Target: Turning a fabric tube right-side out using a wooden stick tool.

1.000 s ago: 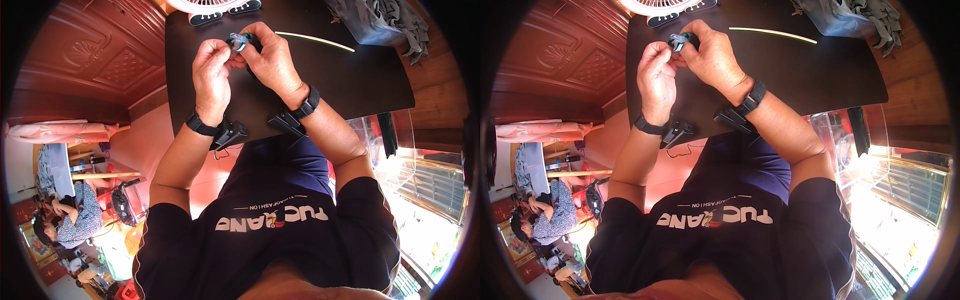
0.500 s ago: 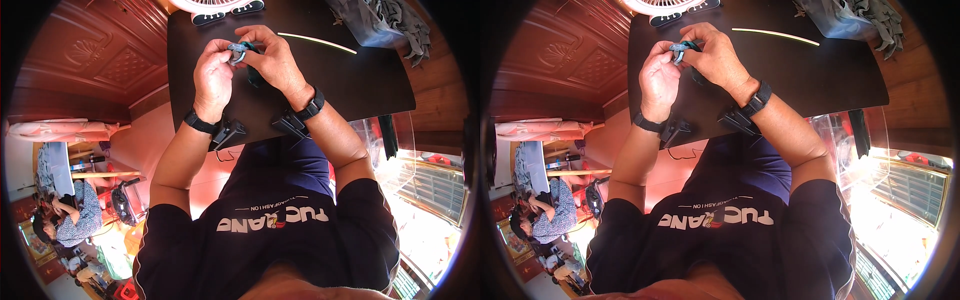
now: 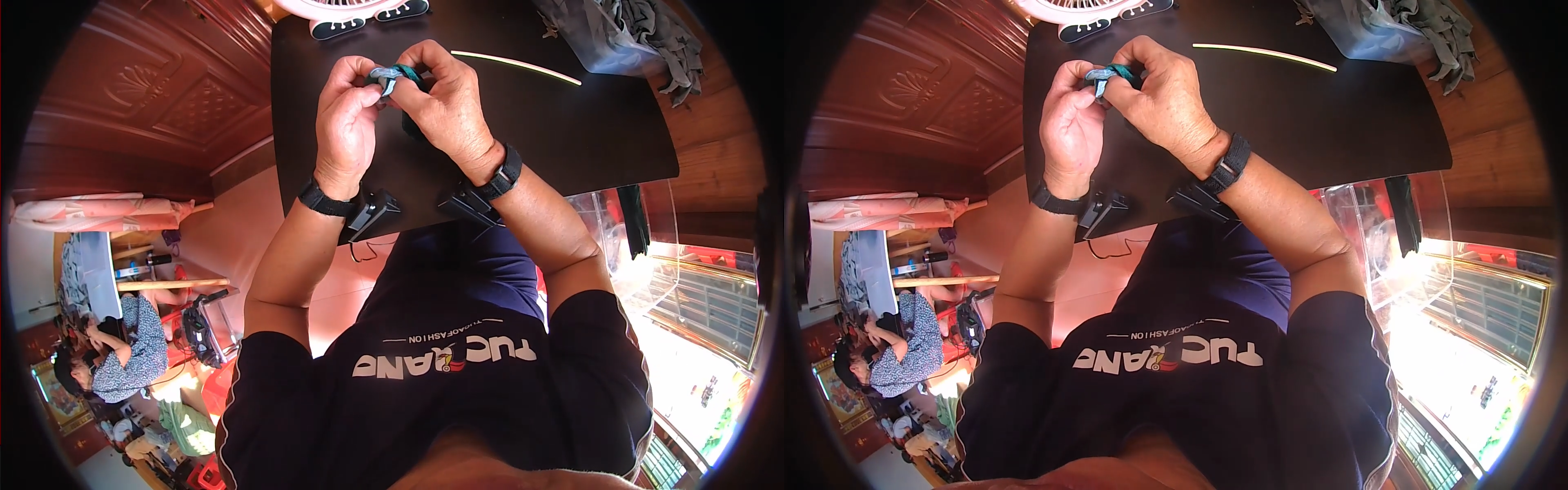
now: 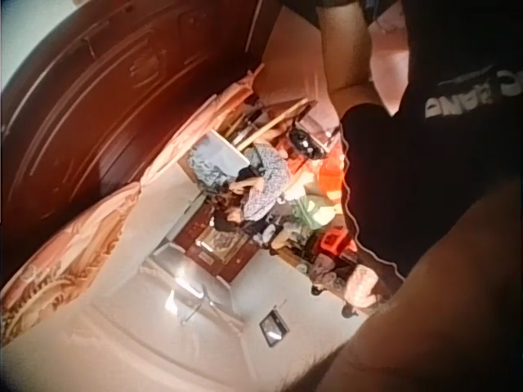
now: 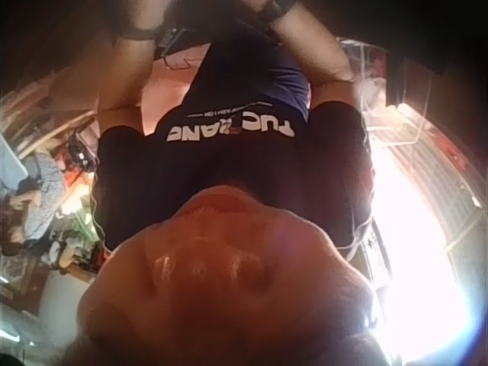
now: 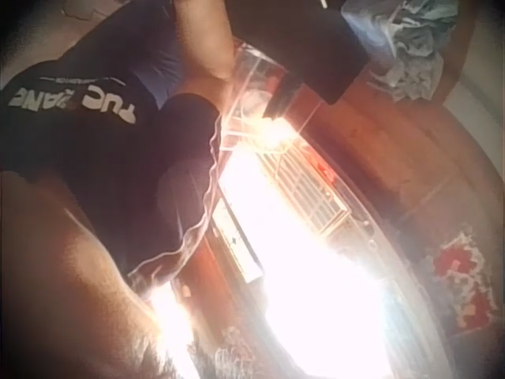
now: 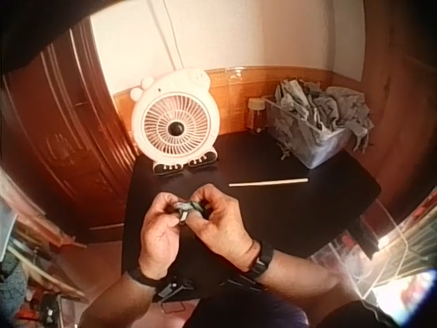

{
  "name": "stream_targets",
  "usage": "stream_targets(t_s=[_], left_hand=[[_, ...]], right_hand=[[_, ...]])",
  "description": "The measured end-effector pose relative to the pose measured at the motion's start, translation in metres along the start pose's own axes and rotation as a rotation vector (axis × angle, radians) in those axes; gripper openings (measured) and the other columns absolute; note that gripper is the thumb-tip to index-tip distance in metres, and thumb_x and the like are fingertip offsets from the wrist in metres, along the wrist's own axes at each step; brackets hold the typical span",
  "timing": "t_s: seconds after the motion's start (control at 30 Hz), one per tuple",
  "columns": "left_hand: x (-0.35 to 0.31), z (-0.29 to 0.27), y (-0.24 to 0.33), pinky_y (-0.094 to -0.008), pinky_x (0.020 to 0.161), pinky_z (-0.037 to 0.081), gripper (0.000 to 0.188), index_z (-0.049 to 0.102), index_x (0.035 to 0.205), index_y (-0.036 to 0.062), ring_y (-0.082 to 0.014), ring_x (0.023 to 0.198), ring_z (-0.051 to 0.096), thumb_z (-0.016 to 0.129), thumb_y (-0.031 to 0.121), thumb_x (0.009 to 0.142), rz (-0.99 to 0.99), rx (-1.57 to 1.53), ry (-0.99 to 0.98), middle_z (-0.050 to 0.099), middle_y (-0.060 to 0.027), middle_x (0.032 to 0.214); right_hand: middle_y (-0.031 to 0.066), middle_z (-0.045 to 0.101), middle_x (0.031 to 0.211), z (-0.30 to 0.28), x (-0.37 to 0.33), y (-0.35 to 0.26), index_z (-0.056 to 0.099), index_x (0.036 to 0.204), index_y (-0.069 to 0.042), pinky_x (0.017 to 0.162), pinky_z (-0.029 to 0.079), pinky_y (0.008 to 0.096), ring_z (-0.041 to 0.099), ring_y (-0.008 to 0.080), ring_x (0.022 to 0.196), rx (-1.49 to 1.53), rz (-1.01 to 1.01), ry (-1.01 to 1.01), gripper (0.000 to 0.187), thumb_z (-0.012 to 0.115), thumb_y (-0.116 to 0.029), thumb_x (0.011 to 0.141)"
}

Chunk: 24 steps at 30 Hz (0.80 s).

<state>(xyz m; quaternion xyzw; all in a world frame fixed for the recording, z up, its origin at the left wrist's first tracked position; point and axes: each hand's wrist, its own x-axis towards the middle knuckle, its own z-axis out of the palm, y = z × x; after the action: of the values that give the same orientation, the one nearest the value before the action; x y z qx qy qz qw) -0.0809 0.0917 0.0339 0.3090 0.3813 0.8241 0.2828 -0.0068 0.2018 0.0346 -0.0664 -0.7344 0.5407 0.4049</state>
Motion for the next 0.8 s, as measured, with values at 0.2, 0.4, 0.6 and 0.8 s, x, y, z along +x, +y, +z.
stream_targets(t_s=[0.2, 0.4, 0.6, 0.8], left_hand=[[-0.005, 0.003, 0.001, -0.0315, 0.082, 0.044, 0.026, 0.047, 0.108, 0.0023, -0.0169, 0.090, 0.054, 0.048, 0.004, 0.081, 0.039, 0.082, -0.058, 0.056, -0.0071, 0.098], [-0.003, 0.000, 0.003, -0.0265, 0.068, 0.048, 0.017, 0.049, 0.097, 0.0021, -0.0140, 0.073, 0.056, 0.048, 0.000, 0.080, 0.108, 0.211, -0.004, 0.056, -0.0058, 0.085], [-0.007, 0.001, 0.003, -0.0244, 0.061, 0.047, 0.012, 0.049, 0.090, 0.0013, -0.0124, 0.067, 0.055, 0.047, 0.001, 0.078, 0.162, 0.383, -0.027, 0.054, -0.0043, 0.076], [-0.005, 0.009, 0.007, -0.0238, 0.063, 0.045, 0.005, 0.050, 0.084, 0.0015, -0.0115, 0.067, 0.052, 0.048, 0.005, 0.081, 0.083, 0.300, 0.047, 0.053, -0.0047, 0.081]], right_hand=[[0.0071, 0.062, 0.064, -0.008, 0.003, -0.008, 0.058, 0.082, -0.001, 0.055, 0.048, 0.0269, 0.060, 0.0138, 0.058, -0.017, -0.010, -0.012, 0.012, 0.066, -0.007, 0.075], [0.0084, 0.062, 0.073, -0.002, 0.002, -0.001, 0.059, 0.083, -0.004, 0.060, 0.049, 0.0292, 0.063, 0.0203, 0.065, -0.072, -0.097, -0.015, 0.012, 0.066, -0.004, 0.073], [0.0091, 0.061, 0.078, -0.001, 0.000, -0.005, 0.060, 0.082, -0.005, 0.062, 0.050, 0.0306, 0.063, 0.0232, 0.069, -0.083, -0.173, -0.004, 0.014, 0.066, -0.002, 0.070], [0.0091, 0.060, 0.073, -0.005, 0.002, -0.009, 0.059, 0.081, -0.003, 0.061, 0.049, 0.0304, 0.062, 0.0215, 0.065, 0.053, 0.049, -0.101, 0.011, 0.064, -0.001, 0.071]])
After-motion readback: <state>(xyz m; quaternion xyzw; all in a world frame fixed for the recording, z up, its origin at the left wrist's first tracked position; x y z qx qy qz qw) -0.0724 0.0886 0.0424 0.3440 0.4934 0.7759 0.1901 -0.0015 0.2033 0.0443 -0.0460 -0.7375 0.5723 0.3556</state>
